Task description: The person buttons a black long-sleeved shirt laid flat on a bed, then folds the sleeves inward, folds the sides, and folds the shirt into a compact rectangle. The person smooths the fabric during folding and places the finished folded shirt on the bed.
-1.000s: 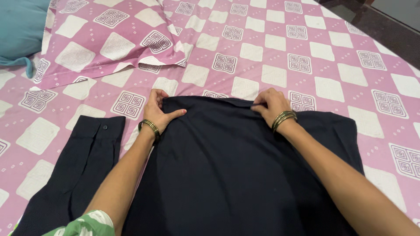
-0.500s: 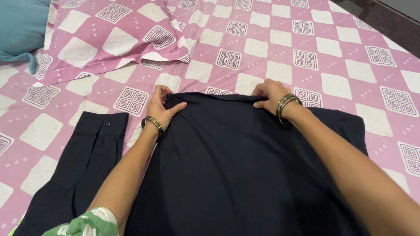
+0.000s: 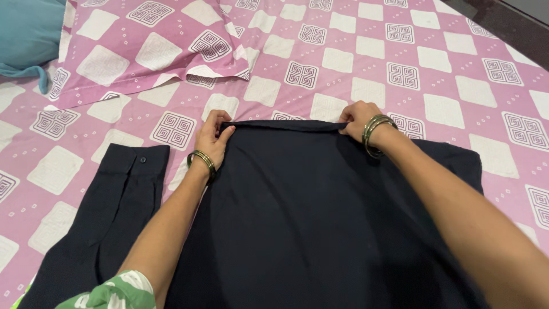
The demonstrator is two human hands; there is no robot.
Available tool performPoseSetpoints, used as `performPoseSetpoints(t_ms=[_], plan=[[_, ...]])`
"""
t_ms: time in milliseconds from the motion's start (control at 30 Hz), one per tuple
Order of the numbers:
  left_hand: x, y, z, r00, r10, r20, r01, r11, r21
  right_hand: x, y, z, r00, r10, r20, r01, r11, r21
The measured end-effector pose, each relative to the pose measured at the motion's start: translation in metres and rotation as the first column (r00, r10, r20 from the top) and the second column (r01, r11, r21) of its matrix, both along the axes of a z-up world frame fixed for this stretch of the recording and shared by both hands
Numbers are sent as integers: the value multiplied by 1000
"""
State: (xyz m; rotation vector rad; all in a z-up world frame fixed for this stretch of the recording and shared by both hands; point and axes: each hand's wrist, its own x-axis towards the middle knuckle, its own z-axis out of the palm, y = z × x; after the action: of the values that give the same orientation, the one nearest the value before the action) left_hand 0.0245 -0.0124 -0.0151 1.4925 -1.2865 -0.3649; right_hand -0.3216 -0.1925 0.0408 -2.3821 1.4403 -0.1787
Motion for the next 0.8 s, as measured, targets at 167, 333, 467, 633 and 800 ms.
performPoseSetpoints(t_ms=[167,333,467,633,800], plan=[[3,3,-6,998,16,56,-14,999,-31,3,-8,-5,994,31,-107,-33,999,-13],[1,-1,-2,998,21,54,-20,999,-25,-7,-2,-9,999,-45,5,45,978,-204],[3,1,-3,998,34,53,-33,999,-27,-20,18,6,997,50,66,-3,815,-580],[1,-1,-1,997,32,66,-30,999,-27,-17,162,55,953,184,240,-13,818,-576],[-1,-4,-5,995,36,88,-33,999,-38,-26,310,28,843,529,-93,-488,681,-547]])
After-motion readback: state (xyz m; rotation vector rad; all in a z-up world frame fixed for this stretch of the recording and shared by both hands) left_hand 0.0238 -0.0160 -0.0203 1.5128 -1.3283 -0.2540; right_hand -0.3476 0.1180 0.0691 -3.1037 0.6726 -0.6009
